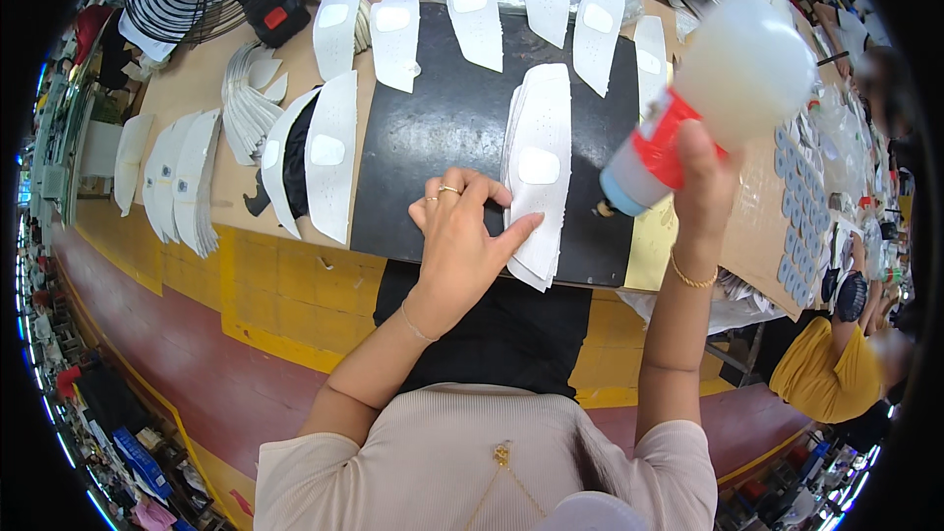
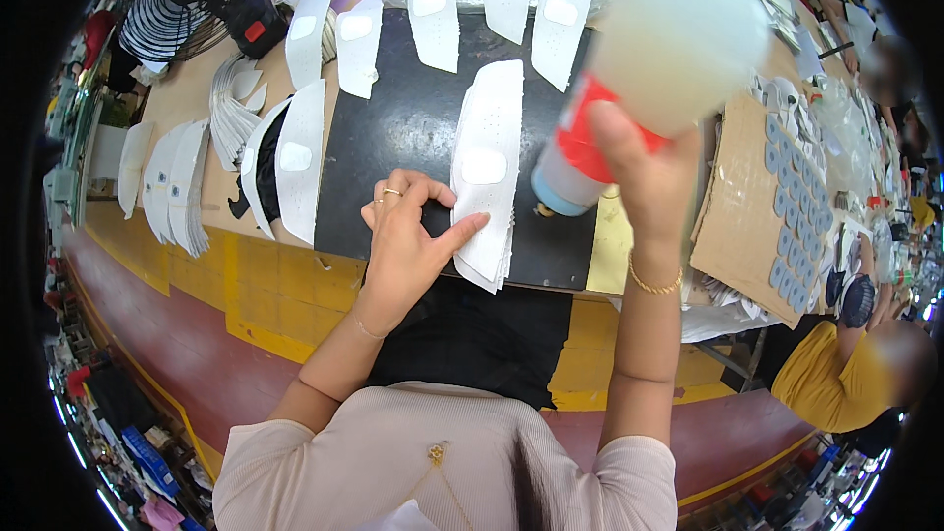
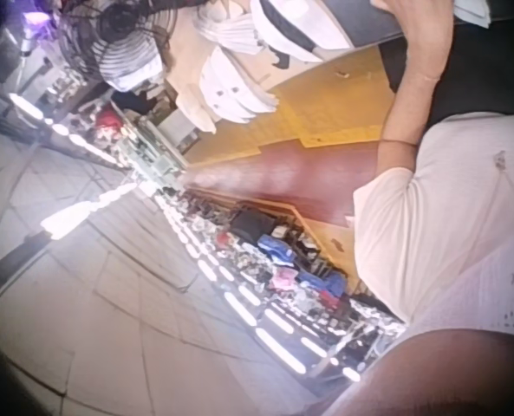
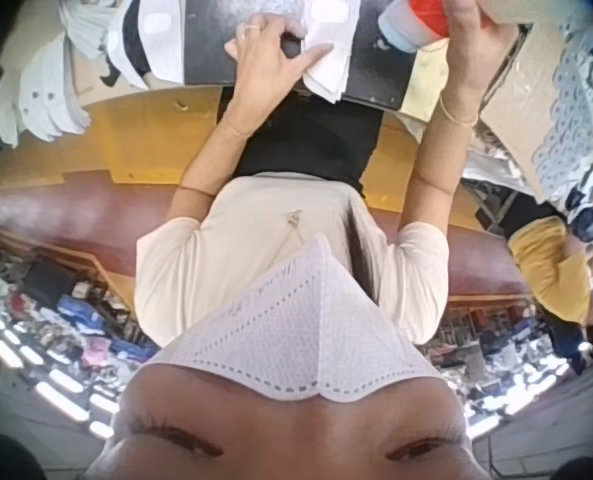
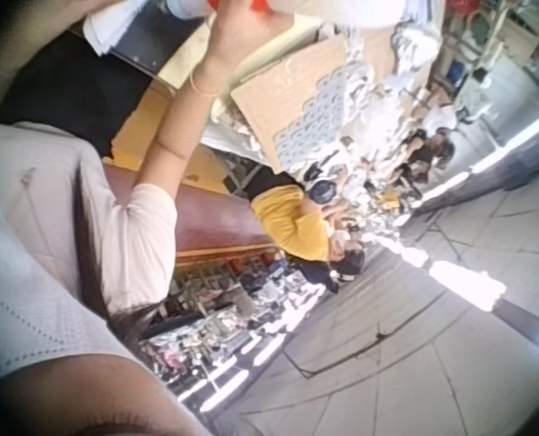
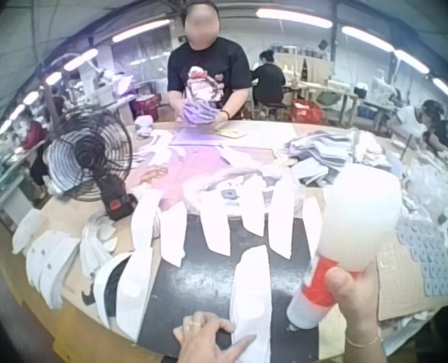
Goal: The person applies glue from a squeeze bottle onto white fabric pieces laid on a table, then folds and presses them to bond. The person handles multiple pieces one at a time, aligning edges and smoothing them down.
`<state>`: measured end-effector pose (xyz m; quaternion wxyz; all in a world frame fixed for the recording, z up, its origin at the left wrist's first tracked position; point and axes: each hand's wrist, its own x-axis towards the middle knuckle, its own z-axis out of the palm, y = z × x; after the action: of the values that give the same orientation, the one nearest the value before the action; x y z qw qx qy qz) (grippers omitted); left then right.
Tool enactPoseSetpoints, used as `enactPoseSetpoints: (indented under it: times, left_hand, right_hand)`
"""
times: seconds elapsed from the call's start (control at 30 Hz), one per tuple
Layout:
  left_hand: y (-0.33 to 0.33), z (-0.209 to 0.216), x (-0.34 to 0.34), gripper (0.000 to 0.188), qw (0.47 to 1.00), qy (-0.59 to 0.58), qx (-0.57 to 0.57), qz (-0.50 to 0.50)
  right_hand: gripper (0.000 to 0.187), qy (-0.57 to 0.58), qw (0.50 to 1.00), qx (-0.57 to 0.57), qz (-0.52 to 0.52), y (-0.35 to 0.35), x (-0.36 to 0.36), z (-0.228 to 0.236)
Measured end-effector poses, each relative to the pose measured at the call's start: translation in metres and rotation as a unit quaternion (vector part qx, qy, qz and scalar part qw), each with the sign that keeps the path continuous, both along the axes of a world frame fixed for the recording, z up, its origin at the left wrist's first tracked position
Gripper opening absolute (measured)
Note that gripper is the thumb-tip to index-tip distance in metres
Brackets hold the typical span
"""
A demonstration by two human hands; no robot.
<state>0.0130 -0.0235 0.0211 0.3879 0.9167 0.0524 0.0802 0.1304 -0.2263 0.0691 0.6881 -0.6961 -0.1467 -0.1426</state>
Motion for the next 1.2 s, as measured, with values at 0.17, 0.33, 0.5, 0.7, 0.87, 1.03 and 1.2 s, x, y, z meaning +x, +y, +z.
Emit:
enactPoseSetpoints:
  times: [0.17, 0.33, 0.5, 0.7, 0.87, 1.03, 1.2]
  left_hand:
    - [0.001, 0.012, 0.0, 0.024, 1.0, -0.004, 0.008, -0.004]
    - [0.005, 0.047, 0.01, 0.026, 0.828, 0.117, -0.545, -0.056]
    - [-0.01, 0.077, 0.069, 0.027, 0.839, 0.098, -0.505, -0.178]
    - [-0.088, 0.089, 0.122, 0.03, 0.767, 0.08, -0.59, -0.241]
    - [-0.117, 0.032, 0.102, 0.049, 0.701, 0.354, -0.581, -0.214]
    - [-0.069, 0.045, 0.051, 0.049, 0.711, 0.422, -0.416, -0.38]
    - [-0.007, 0.039, -0.001, 0.023, 0.937, -0.035, -0.066, -0.34]
  right_hand:
    - [0.053, 0.022, 0.993, 0.112, -0.005, -0.045, -0.023, -0.01]
    - [0.068, 0.05, 0.977, 0.205, 0.032, -0.082, -0.055, -0.005]
    - [0.073, -0.01, 0.941, 0.337, 0.032, -0.096, -0.08, 0.01]
    - [0.074, -0.02, 0.949, 0.313, 0.031, -0.114, -0.096, 0.009]
    - [0.072, -0.013, 0.952, 0.301, 0.06, -0.118, -0.1, 0.011]
    - [0.07, 0.016, 0.944, 0.329, 0.033, -0.094, -0.095, 0.003]
    - [0.08, 0.018, 0.992, 0.107, -0.068, -0.036, -0.049, -0.011]
